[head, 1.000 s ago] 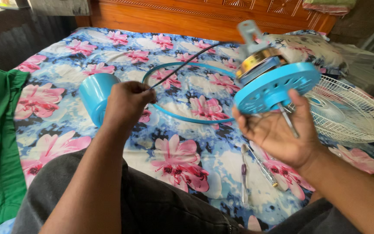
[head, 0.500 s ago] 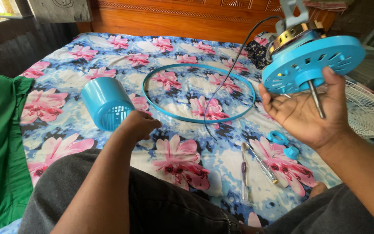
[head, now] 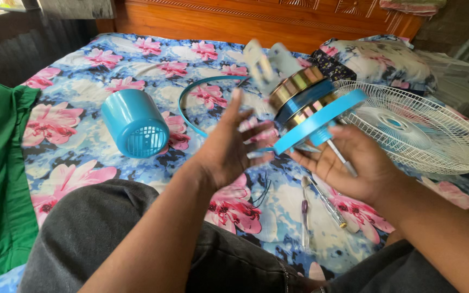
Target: The person reassembles a small electric fan motor by attaching a metal bracket to the motor housing and securing it with a screwdriver. They then fit the blue plastic rear housing over the motor assembly and align it with the fan shaft.
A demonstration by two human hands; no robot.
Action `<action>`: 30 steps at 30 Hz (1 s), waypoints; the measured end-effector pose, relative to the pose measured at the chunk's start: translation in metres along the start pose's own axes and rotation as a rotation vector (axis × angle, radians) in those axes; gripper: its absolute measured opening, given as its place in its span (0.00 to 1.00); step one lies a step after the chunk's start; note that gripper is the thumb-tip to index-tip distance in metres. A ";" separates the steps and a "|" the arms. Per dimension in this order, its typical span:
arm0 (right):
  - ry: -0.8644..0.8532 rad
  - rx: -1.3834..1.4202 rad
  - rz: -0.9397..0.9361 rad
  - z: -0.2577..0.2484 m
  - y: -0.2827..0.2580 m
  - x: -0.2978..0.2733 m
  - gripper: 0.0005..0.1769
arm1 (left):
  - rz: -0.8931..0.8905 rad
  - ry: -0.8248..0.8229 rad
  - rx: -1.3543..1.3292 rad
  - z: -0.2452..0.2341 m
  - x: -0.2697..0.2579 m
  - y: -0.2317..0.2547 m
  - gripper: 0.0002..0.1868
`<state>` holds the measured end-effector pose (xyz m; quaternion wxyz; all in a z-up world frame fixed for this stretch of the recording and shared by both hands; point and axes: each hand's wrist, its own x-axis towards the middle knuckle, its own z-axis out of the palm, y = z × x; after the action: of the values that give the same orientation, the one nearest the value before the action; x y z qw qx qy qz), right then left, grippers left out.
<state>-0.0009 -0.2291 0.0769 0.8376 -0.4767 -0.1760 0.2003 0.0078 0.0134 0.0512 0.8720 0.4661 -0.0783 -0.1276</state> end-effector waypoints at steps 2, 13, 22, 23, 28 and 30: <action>0.058 0.005 0.032 -0.004 0.016 0.003 0.29 | 0.078 0.101 -0.130 -0.016 0.005 0.006 0.61; 0.163 -0.112 0.176 -0.018 0.069 0.004 0.36 | 0.506 0.486 -0.135 -0.092 0.016 0.033 0.25; 0.119 -0.278 0.155 -0.008 0.067 -0.002 0.44 | 0.471 0.581 -0.010 -0.101 0.005 0.037 0.15; 0.108 -0.301 0.152 -0.007 0.067 -0.003 0.44 | 0.472 0.578 -0.011 -0.101 0.005 0.037 0.15; 0.142 -0.354 0.201 0.002 0.066 -0.007 0.45 | 0.392 0.624 0.016 -0.099 0.004 0.036 0.13; 0.193 -0.374 0.226 0.002 0.066 -0.006 0.47 | 0.307 0.682 0.028 -0.101 0.005 0.036 0.12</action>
<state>-0.0183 -0.2001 0.0194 0.7198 -0.6573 -0.0747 0.2104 0.0439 0.1111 0.0252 0.8505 0.4764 0.1458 0.1685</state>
